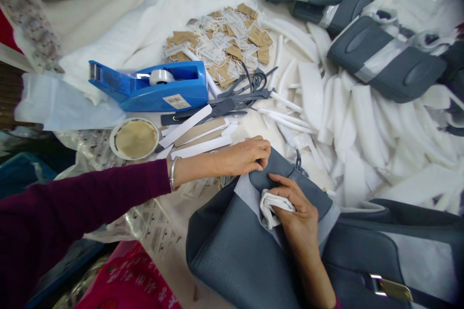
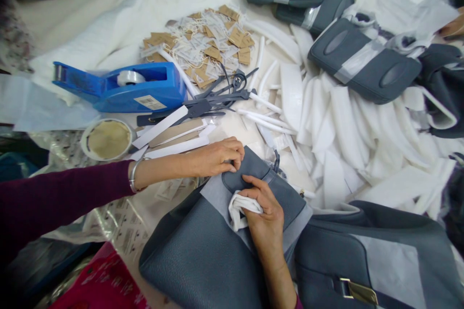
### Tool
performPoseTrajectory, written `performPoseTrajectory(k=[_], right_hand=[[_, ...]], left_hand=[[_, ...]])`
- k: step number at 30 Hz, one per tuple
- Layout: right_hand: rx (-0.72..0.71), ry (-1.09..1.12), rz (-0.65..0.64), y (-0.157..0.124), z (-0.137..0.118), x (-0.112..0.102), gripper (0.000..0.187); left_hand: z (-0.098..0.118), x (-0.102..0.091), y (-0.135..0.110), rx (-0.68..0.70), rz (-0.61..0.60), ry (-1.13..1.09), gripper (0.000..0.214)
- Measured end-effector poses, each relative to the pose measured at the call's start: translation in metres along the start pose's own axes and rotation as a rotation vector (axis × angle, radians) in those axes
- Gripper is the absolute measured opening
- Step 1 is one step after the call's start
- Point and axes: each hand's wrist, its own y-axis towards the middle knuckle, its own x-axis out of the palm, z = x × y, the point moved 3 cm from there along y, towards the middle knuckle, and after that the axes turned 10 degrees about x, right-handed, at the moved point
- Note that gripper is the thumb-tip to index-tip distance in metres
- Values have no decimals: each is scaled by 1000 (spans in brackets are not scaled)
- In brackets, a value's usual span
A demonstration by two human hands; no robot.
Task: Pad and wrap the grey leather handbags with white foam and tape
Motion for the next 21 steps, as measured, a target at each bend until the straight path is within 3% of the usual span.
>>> performPoseTrajectory(k=[5, 13, 17, 21], right_hand=[[-11, 6, -3, 0, 0, 0, 14], [-12, 11, 1, 0, 1, 0, 16], [-2, 17, -2, -1, 1, 1, 16], [-5, 22, 1, 0, 2, 1, 15]], left_hand=[[7, 4, 2, -16, -38, 156, 11], [13, 19, 5, 81, -141, 505, 9], [7, 18, 2, 94, -131, 378, 15], [-2, 10, -8, 63, -22, 103, 14]])
